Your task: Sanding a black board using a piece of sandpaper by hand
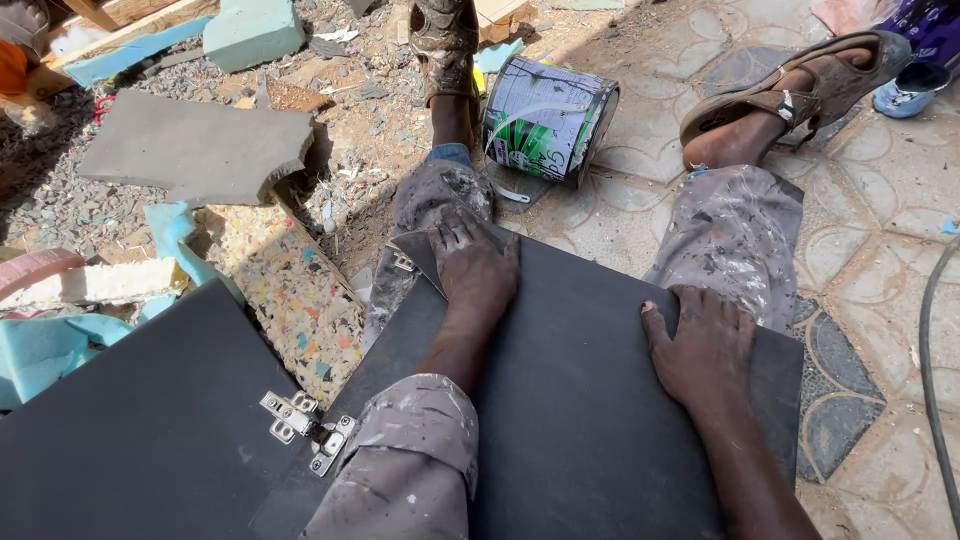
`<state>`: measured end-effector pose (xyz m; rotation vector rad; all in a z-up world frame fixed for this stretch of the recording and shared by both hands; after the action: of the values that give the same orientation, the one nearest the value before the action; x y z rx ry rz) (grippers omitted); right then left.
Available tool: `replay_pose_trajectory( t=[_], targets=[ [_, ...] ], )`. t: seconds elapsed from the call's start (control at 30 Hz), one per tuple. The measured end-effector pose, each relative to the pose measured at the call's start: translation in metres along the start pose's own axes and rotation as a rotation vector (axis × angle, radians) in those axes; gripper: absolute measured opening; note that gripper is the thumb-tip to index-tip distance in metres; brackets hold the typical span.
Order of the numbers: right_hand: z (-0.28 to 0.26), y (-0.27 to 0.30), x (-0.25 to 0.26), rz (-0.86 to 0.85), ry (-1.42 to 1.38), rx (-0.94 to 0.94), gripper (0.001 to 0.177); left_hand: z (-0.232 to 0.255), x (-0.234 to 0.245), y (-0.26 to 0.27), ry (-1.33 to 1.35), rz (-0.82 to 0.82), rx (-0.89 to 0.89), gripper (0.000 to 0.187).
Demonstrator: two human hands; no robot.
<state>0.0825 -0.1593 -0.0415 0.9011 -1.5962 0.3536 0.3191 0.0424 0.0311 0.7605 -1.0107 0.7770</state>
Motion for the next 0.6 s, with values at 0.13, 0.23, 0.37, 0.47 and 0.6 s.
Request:
replay_pose_trajectory(
  t=[0.13,0.23,0.37,0.47,0.6],
  targets=[
    [-0.012,0.006,0.013,0.02,-0.039,0.003,0.057,0.027,-0.029,0.019,-0.185,-0.11,-0.175,0.089],
    [-0.015,0.017,0.008,0.03,0.022,0.043,0.058,-0.003,-0.047,-0.007,-0.208,-0.14,-0.112,0.09],
    [-0.019,0.014,0.012,-0.013,0.035,0.08,0.065,0.024,-0.05,0.013,-0.157,-0.15,-0.169,0.092],
    [-0.022,0.012,0.02,-0.036,-0.049,0.082,0.06,0.051,-0.048,0.049,-0.175,-0.25,-0.382,0.088],
    [0.018,0.024,0.024,-0.062,-0.203,-0.006,0.048,-0.019,-0.053,-0.012,-0.263,-0.21,-0.232,0.093]
  ],
)
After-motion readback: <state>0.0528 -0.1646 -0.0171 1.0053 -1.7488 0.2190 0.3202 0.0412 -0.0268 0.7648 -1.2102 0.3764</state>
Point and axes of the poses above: each hand's wrist, its own y-axis away from the middle knuckle, its own x-axis out of the back of the hand, z = x × y, the point moved 10 cm from there along -y, towards the middle knuckle, and after that the axes turned 12 degrees about -z, right-handed, at the moved point
